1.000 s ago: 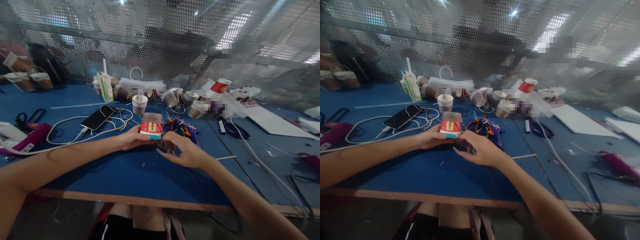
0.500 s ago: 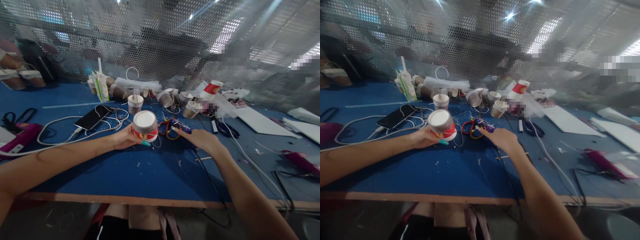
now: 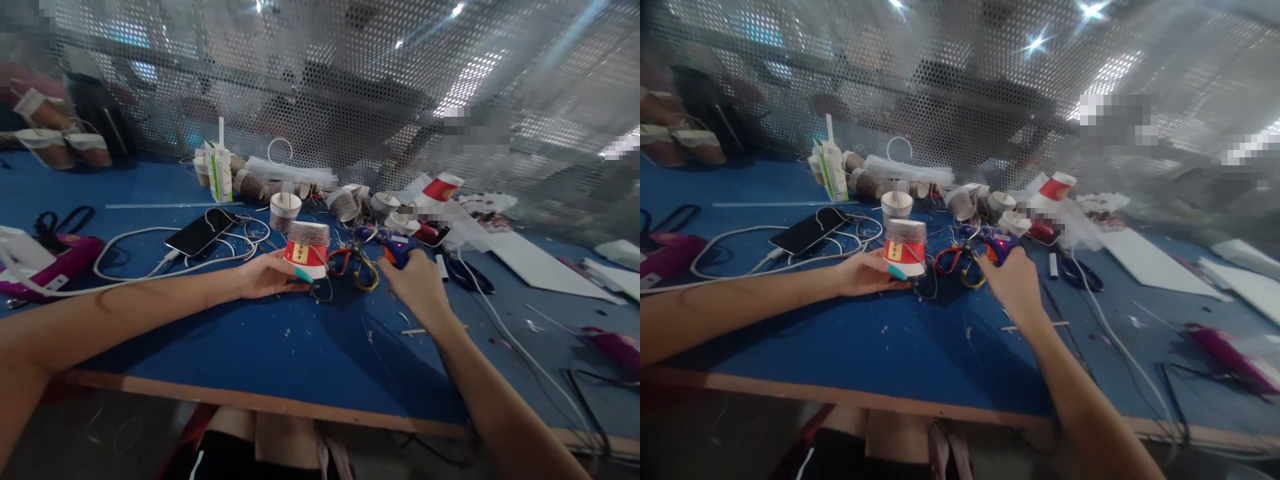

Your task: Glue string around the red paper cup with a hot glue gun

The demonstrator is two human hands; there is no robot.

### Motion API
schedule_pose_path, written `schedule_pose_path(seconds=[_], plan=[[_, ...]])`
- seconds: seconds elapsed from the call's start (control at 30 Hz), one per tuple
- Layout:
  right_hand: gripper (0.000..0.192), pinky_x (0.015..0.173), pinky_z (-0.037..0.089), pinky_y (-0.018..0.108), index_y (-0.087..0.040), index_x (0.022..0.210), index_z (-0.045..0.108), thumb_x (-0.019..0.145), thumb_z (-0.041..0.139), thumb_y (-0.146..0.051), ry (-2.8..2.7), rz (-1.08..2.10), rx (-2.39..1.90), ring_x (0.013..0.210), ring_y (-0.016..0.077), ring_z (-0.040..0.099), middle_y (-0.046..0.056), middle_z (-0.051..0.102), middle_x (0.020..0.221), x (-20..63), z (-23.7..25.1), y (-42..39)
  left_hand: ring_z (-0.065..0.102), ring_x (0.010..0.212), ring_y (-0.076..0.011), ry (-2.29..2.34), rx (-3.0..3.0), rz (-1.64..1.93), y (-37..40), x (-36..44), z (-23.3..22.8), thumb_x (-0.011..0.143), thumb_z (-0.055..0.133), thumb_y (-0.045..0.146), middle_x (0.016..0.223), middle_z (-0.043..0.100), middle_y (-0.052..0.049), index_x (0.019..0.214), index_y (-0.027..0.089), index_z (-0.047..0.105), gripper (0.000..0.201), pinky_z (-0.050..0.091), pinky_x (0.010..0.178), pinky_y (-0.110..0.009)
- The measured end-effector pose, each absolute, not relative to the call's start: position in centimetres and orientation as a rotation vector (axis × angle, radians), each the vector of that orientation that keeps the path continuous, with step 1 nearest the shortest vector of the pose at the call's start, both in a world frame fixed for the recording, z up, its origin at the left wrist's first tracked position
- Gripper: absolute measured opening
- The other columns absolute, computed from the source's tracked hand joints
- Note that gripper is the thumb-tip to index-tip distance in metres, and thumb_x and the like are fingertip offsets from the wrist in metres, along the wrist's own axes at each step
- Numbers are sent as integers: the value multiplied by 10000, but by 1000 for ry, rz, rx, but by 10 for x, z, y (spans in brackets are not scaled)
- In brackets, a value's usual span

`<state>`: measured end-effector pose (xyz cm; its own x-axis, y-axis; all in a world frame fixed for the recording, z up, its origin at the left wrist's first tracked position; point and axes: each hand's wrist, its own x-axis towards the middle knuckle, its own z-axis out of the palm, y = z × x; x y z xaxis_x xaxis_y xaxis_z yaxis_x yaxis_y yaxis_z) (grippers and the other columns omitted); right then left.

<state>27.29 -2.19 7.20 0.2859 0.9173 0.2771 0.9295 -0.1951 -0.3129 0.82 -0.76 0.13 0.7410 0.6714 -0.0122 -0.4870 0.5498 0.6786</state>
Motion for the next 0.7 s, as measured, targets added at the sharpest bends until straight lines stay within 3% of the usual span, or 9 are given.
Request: schedule_pose_path(seconds=[0.23, 0.53, 0.63, 0.7], plan=[[412, 717, 505, 434, -267, 835, 382, 665, 623, -555, -1455, -271, -1619, 747, 279, 628, 59, 594, 772, 259, 51, -37, 680, 1036, -215, 303, 717, 714, -8, 7, 1, 663, 808, 87, 1063, 746, -71, 1137, 181, 668, 503, 408, 1064, -445], [441, 664, 528, 442, -260, 824, 414, 607, 667, -549, -1415, -264, -1470, 716, 276, 637, 46, 589, 746, 257, 36, -39, 689, 943, -188, 374, 737, 745, -11, 11, 6, 512, 902, 100, 960, 763, -44, 1002, 158, 714, 528, 455, 990, -393], [437, 654, 542, 457, -254, 841, 437, 609, 695, -520, -1411, -144, -1439, 677, 265, 637, 38, 600, 731, 258, 34, -36, 692, 944, -189, 360, 758, 737, -11, 12, 5, 514, 885, 85, 951, 764, -52, 981, 155, 718, 501, 460, 983, -380], [421, 580, 542, 428, -260, 839, 444, 624, 708, -508, -1438, 107, -1378, 567, 229, 604, 2, 584, 658, 257, 33, -35, 691, 959, -193, 357, 783, 727, -11, 12, 4, 546, 863, 84, 957, 765, -60, 994, 155, 715, 476, 453, 1000, -384]])
